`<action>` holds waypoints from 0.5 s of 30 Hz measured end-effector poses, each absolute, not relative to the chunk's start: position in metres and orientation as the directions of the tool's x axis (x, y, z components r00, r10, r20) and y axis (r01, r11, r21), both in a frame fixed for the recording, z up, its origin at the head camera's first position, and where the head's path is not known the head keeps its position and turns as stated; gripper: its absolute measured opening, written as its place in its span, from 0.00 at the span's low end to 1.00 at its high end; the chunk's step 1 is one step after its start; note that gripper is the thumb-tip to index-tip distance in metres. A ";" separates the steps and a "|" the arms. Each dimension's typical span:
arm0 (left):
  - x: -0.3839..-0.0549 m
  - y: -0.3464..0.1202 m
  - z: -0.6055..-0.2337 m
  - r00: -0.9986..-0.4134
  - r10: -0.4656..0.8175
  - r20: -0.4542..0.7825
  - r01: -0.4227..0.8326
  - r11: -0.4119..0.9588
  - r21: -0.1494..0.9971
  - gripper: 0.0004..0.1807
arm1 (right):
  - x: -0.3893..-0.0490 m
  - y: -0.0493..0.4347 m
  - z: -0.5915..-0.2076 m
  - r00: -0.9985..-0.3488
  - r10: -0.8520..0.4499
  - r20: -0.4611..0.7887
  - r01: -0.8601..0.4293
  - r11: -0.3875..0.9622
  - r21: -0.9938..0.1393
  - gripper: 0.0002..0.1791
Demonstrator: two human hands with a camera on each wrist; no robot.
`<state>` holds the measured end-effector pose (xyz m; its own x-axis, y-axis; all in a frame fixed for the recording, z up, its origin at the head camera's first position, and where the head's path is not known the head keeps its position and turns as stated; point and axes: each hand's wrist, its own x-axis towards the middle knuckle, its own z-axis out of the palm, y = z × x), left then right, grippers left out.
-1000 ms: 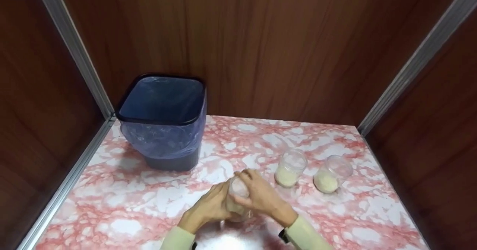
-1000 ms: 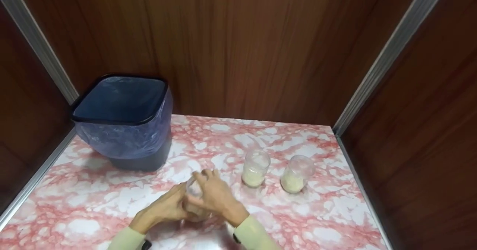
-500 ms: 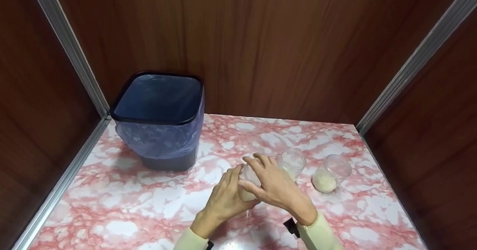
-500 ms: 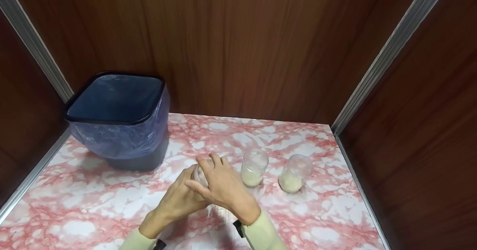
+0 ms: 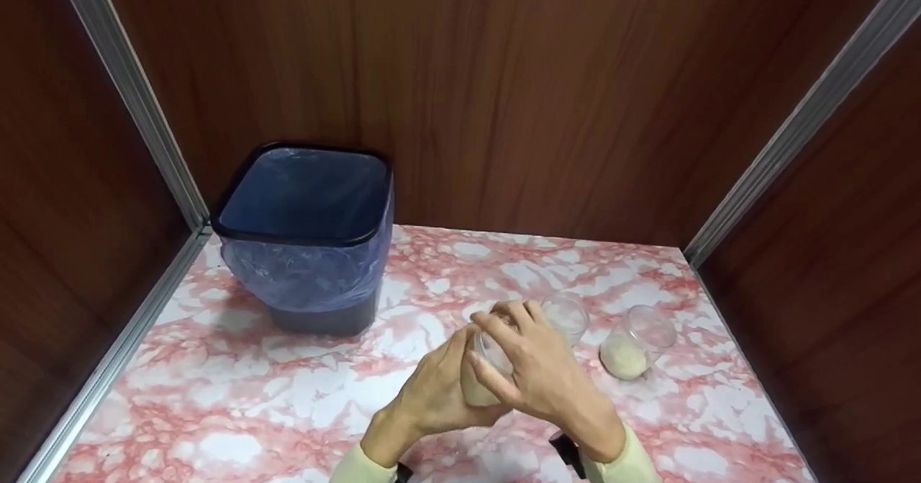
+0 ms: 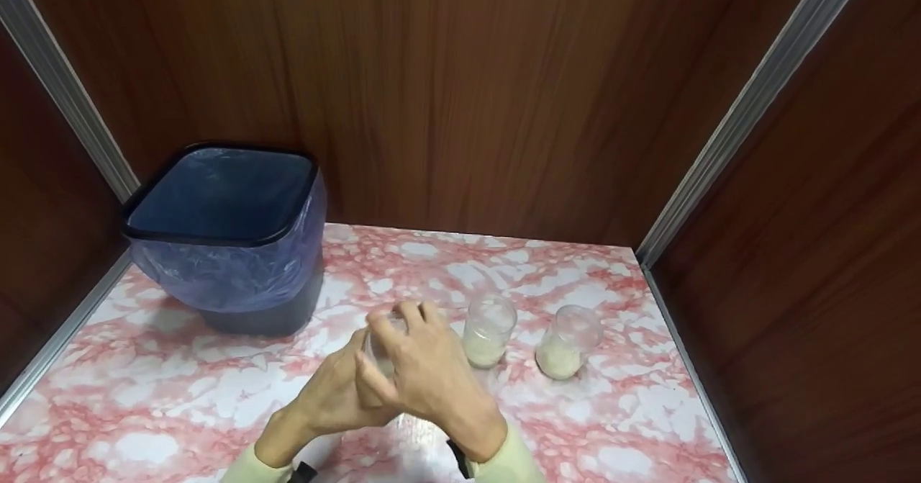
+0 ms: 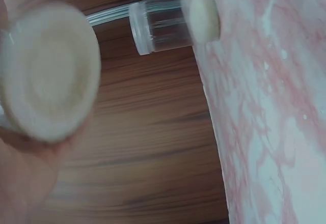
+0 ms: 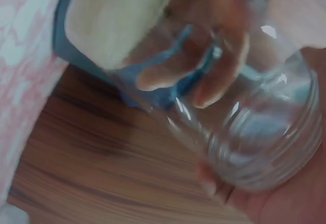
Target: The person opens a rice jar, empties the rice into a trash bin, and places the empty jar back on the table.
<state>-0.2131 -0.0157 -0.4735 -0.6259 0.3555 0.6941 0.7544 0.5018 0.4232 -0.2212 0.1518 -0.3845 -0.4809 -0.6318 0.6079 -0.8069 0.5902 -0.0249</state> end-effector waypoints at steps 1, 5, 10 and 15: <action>-0.212 -0.018 -0.472 -0.631 0.383 0.675 0.767 0.439 0.468 0.53 | -0.220 0.154 -0.381 -0.434 -0.663 0.610 -0.846 0.532 -0.023 0.21; -0.208 -0.027 -0.465 -0.641 0.465 0.611 0.764 0.307 0.568 0.54 | -0.216 0.162 -0.366 -0.289 -0.766 0.573 -0.949 0.306 -0.070 0.24; -0.205 -0.025 -0.461 -0.594 0.405 0.695 0.786 0.477 0.394 0.52 | -0.208 0.173 -0.354 -0.398 -0.761 0.513 -0.910 0.399 -0.113 0.31; -0.202 -0.015 -0.461 -0.574 0.270 0.773 0.615 0.765 0.190 0.54 | -0.206 0.172 -0.355 -0.642 -0.608 0.467 -0.693 0.721 -0.014 0.34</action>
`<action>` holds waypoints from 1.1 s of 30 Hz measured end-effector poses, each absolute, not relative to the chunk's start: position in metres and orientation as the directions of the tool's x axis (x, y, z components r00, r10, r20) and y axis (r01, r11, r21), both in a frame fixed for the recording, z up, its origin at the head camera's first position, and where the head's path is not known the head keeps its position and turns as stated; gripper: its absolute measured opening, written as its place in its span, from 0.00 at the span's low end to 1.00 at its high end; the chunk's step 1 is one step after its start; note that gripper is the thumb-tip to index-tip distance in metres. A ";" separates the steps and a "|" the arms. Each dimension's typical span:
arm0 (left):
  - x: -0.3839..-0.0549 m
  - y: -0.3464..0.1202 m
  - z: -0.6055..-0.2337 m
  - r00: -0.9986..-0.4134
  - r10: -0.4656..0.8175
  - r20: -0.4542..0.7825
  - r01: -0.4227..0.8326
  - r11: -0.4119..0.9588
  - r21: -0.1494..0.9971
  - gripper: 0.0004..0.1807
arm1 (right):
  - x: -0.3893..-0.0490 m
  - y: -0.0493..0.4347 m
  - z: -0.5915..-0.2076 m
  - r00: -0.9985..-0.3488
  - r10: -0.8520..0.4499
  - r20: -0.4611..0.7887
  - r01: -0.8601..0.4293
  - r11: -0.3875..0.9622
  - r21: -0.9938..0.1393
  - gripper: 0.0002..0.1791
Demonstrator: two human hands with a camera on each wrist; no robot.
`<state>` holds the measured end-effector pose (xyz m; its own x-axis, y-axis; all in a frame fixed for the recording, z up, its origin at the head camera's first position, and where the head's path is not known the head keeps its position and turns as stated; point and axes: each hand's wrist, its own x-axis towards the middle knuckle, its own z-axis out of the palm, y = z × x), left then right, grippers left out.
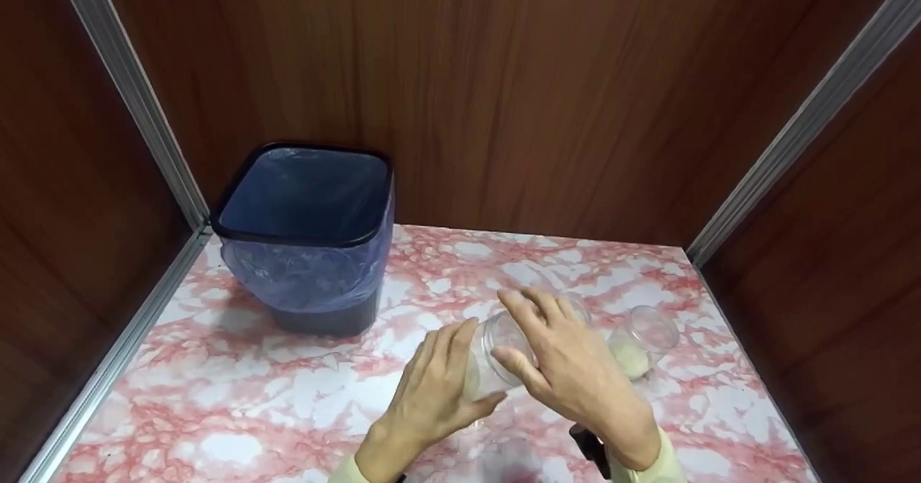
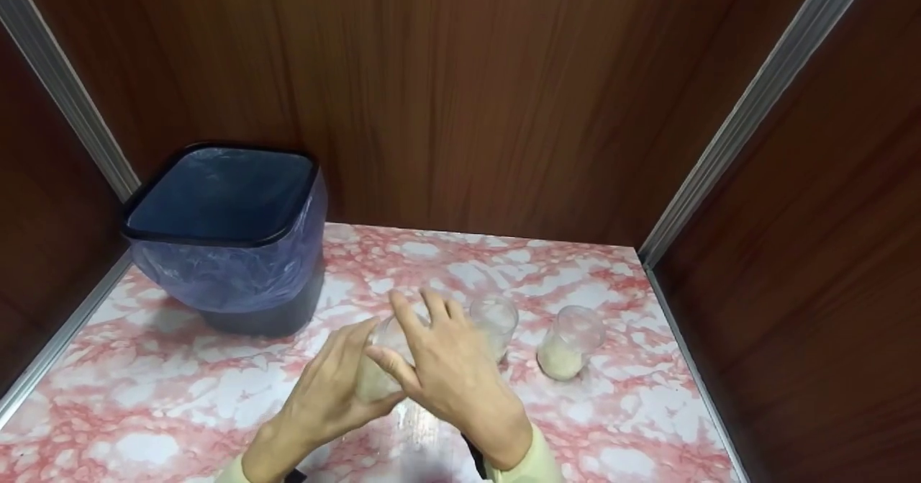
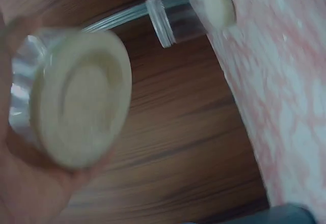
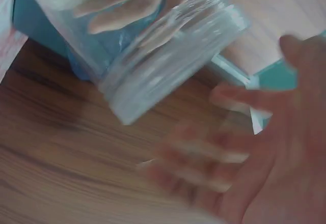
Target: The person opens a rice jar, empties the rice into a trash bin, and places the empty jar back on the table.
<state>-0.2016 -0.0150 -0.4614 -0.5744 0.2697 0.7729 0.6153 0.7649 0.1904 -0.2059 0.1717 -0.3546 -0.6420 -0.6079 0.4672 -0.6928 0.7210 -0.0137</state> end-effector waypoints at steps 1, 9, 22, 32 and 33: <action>-0.201 -0.013 -0.461 -0.571 0.254 0.781 0.587 0.791 0.172 0.55 | -0.206 0.170 -0.356 -0.680 -0.589 0.437 -0.655 0.756 0.000 0.35; -0.197 -0.015 -0.462 -0.627 0.260 0.734 0.616 0.743 0.263 0.54 | -0.202 0.167 -0.366 -0.689 -0.619 0.377 -0.661 0.750 0.023 0.35; -0.192 -0.032 -0.448 -0.729 0.394 0.559 0.661 0.616 0.428 0.55 | -0.205 0.189 -0.347 -0.429 -0.797 0.425 -0.902 0.396 -0.169 0.38; -0.189 -0.013 -0.450 -0.645 0.287 0.708 0.555 0.813 0.177 0.56 | -0.208 0.170 -0.365 -0.769 -0.574 0.281 -0.624 0.770 -0.131 0.37; -0.189 -0.014 -0.449 -0.652 0.292 0.700 0.571 0.797 0.198 0.56 | -0.208 0.170 -0.366 -0.754 -0.586 0.295 -0.639 0.759 -0.126 0.36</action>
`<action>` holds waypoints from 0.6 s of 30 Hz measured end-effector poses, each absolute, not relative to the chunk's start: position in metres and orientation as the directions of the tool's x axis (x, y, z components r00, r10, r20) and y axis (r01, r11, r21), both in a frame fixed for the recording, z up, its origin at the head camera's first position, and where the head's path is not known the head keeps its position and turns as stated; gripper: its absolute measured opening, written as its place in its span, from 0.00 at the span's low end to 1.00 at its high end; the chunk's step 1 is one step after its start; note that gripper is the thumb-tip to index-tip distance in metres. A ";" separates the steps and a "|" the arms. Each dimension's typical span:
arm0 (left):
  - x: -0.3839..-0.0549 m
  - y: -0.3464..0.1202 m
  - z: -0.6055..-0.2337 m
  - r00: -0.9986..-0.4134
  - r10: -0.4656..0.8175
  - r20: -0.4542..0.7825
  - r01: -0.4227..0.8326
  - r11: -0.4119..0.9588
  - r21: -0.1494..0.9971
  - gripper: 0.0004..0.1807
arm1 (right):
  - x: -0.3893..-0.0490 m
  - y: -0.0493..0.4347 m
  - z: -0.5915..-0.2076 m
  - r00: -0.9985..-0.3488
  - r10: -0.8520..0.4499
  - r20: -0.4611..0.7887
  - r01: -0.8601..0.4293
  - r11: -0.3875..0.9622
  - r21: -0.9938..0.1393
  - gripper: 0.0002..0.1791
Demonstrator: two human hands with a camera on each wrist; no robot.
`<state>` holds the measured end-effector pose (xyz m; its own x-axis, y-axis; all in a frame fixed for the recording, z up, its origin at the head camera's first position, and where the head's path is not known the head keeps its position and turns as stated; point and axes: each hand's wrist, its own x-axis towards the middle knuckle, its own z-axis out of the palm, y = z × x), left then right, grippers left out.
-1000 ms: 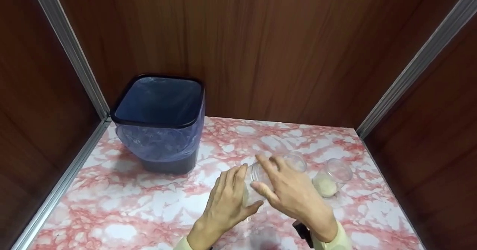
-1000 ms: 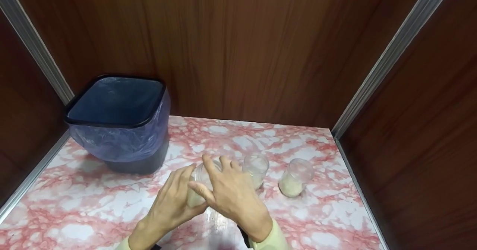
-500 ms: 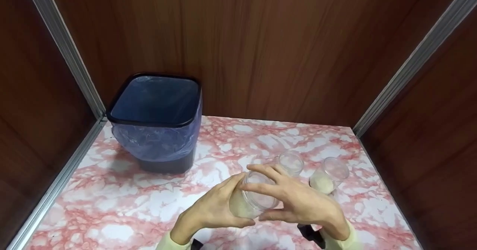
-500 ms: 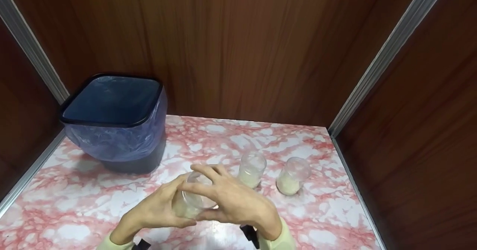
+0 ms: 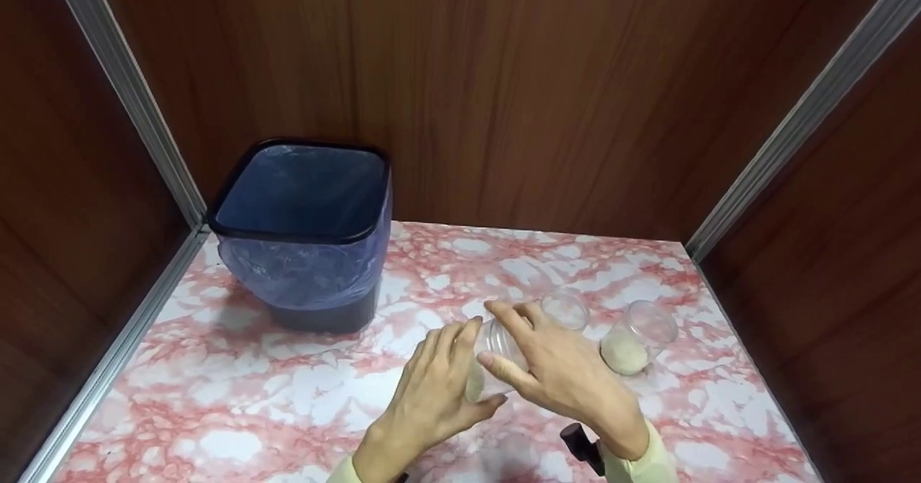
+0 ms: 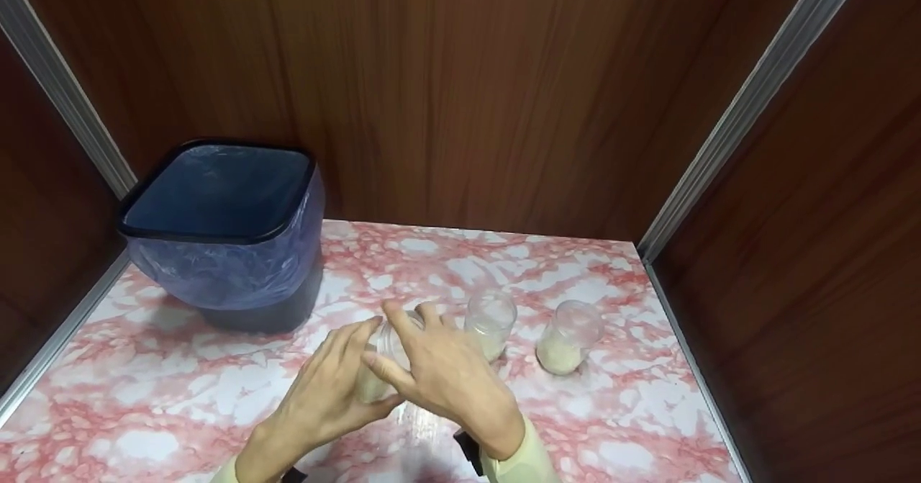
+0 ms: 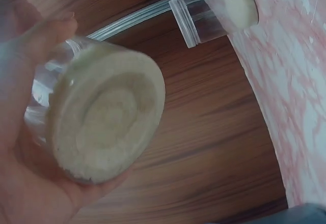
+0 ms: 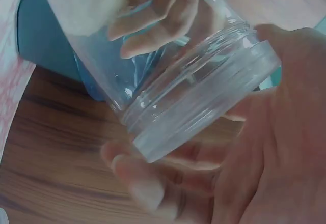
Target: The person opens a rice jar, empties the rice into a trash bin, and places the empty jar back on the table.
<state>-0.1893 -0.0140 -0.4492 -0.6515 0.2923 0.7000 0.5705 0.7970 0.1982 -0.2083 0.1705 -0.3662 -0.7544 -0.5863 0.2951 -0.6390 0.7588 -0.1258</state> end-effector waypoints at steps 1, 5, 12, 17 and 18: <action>-0.190 -0.015 -0.449 -0.657 0.301 0.692 0.589 0.777 0.221 0.56 | -0.208 0.171 -0.367 -0.738 -0.597 0.314 -0.655 0.746 -0.120 0.35; -0.192 -0.021 -0.447 -0.682 0.336 0.649 0.648 0.690 0.324 0.55 | -0.209 0.174 -0.367 -0.652 -0.650 0.390 -0.735 0.668 -0.114 0.32; -0.195 -0.028 -0.444 -0.696 0.344 0.630 0.687 0.574 0.446 0.52 | -0.212 0.180 -0.368 -0.570 -0.669 0.478 -0.813 0.546 -0.204 0.31; -0.197 -0.032 -0.438 -0.706 0.335 0.624 0.678 0.575 0.458 0.53 | -0.220 0.185 -0.370 -0.534 -0.646 0.545 -0.845 0.420 -0.330 0.33; -0.197 -0.033 -0.436 -0.711 0.334 0.619 0.673 0.576 0.464 0.53 | -0.222 0.187 -0.371 -0.532 -0.637 0.558 -0.847 0.390 -0.362 0.33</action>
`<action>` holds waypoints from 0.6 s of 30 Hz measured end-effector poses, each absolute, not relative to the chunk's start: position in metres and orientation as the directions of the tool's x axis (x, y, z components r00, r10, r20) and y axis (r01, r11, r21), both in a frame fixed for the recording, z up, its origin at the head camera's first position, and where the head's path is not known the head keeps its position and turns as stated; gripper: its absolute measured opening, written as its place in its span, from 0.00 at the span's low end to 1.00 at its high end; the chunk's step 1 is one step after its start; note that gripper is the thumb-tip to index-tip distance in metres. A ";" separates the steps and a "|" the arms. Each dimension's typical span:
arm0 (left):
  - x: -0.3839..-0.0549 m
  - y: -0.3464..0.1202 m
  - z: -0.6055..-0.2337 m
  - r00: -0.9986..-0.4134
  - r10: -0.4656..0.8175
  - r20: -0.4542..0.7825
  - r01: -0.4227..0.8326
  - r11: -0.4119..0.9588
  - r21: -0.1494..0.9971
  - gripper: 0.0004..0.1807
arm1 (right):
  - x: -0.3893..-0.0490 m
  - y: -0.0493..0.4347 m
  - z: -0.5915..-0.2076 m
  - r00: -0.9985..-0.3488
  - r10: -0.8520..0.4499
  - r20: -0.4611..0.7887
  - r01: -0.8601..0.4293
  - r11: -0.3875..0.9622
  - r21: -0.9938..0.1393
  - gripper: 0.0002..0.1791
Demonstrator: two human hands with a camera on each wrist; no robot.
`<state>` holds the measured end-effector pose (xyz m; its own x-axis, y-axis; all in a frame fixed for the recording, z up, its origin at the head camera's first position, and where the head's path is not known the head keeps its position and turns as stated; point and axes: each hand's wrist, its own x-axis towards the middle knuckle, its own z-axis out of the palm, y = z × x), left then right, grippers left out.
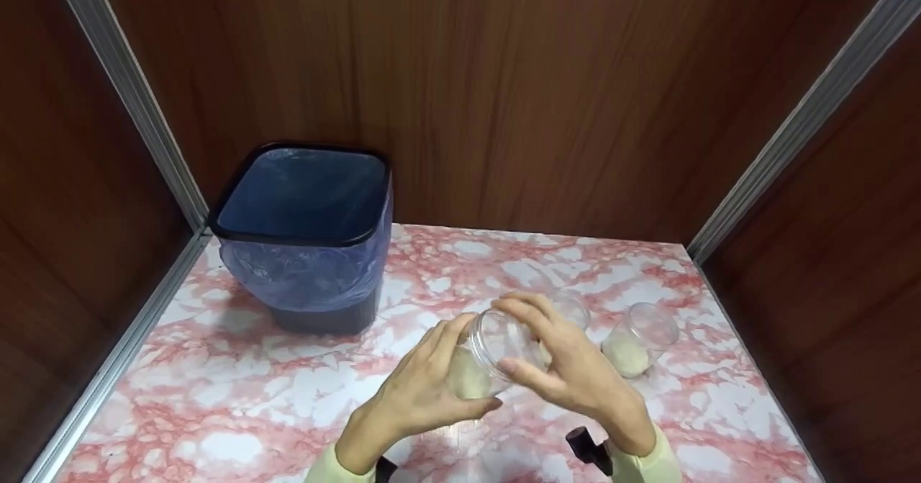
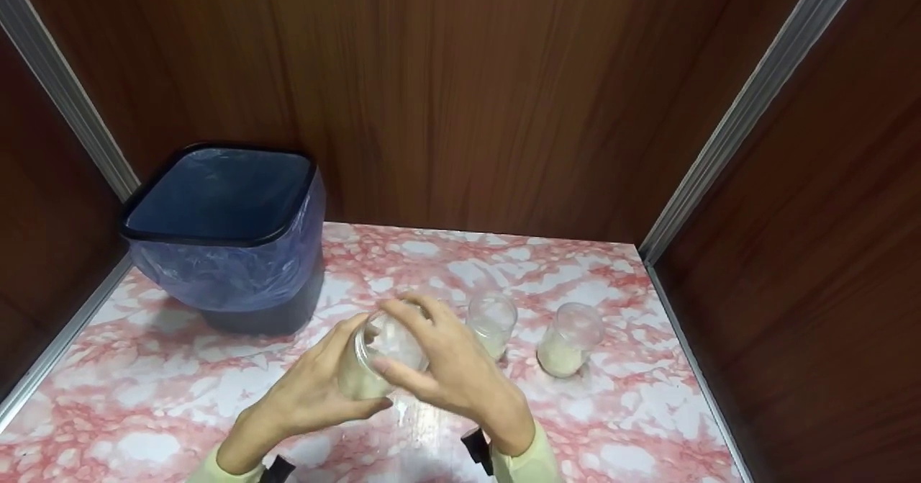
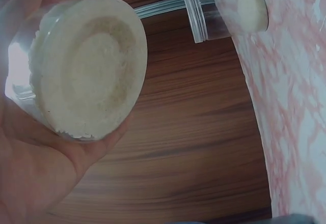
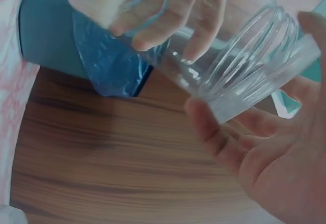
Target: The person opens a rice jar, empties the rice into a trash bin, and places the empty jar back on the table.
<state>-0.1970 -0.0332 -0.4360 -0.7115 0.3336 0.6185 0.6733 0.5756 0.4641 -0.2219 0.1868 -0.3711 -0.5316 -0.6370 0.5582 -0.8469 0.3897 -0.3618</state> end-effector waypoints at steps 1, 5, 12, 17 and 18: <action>-0.197 -0.035 -0.434 -0.718 0.333 0.611 0.668 0.578 0.470 0.53 | -0.224 0.189 -0.373 -0.531 -0.628 0.570 -0.846 0.354 -0.398 0.33; -0.198 -0.043 -0.427 -0.729 0.331 0.599 0.654 0.596 0.467 0.55 | -0.232 0.198 -0.381 -0.522 -0.594 0.612 -0.842 0.245 -0.480 0.29; -0.200 -0.066 -0.412 -0.729 0.329 0.601 0.641 0.635 0.430 0.56 | -0.235 0.223 -0.405 -0.609 -0.576 0.545 -0.781 0.319 -0.536 0.28; -0.202 -0.085 -0.396 -0.706 0.331 0.626 0.648 0.660 0.381 0.57 | -0.236 0.251 -0.429 -0.718 -0.579 0.386 -0.658 0.386 -0.646 0.25; -0.203 -0.089 -0.392 -0.701 0.334 0.630 0.650 0.663 0.372 0.57 | -0.236 0.257 -0.433 -0.740 -0.577 0.345 -0.627 0.408 -0.664 0.25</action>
